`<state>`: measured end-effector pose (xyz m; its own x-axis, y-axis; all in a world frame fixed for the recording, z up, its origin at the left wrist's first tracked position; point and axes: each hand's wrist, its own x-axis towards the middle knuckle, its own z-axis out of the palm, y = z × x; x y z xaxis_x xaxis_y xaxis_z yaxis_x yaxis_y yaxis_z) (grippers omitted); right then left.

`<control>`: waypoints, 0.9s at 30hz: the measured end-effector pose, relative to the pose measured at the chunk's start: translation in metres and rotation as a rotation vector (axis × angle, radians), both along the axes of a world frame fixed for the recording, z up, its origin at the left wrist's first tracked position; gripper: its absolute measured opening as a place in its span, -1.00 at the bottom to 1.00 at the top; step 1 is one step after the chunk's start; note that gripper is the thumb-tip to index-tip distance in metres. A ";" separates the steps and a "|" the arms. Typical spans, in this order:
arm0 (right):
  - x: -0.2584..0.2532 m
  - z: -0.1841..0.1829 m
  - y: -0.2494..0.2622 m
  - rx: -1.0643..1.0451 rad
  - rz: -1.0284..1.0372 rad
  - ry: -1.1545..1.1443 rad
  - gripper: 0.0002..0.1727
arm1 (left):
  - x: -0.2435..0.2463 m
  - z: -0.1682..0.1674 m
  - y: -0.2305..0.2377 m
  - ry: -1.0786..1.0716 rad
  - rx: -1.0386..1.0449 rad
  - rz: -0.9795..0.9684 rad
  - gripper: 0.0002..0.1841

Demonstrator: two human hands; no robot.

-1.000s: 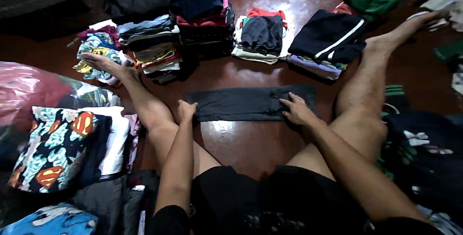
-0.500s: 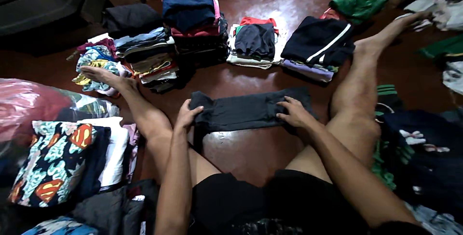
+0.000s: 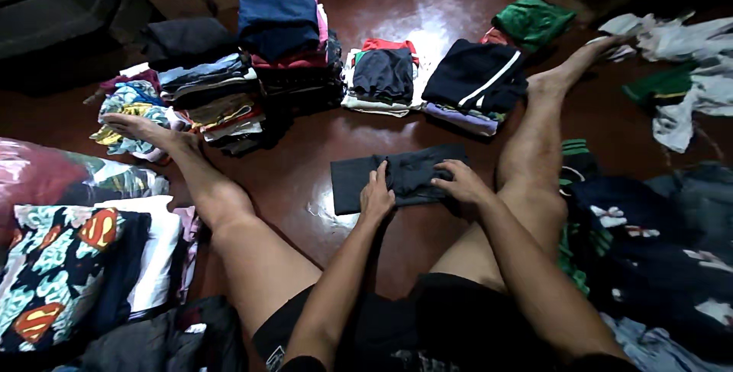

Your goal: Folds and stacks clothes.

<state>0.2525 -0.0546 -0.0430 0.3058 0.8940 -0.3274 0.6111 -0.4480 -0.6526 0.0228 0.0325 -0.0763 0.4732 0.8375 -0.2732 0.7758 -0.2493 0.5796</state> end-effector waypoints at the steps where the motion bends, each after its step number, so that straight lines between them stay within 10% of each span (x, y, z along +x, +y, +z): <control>1: -0.001 0.000 -0.001 0.003 0.001 0.010 -0.45 | -0.004 0.000 -0.004 -0.037 0.006 -0.015 -0.10; 9: -0.015 -0.003 0.007 0.025 0.059 -0.100 -0.42 | -0.058 -0.012 0.017 0.011 0.311 0.025 -0.41; 17: -0.039 -0.004 0.001 -0.283 0.233 -0.268 -0.36 | -0.129 -0.025 0.031 0.397 0.202 -0.119 -0.27; 27: -0.146 0.005 0.041 0.172 0.543 -0.221 -0.47 | -0.138 0.000 0.095 0.241 0.112 -0.012 -0.42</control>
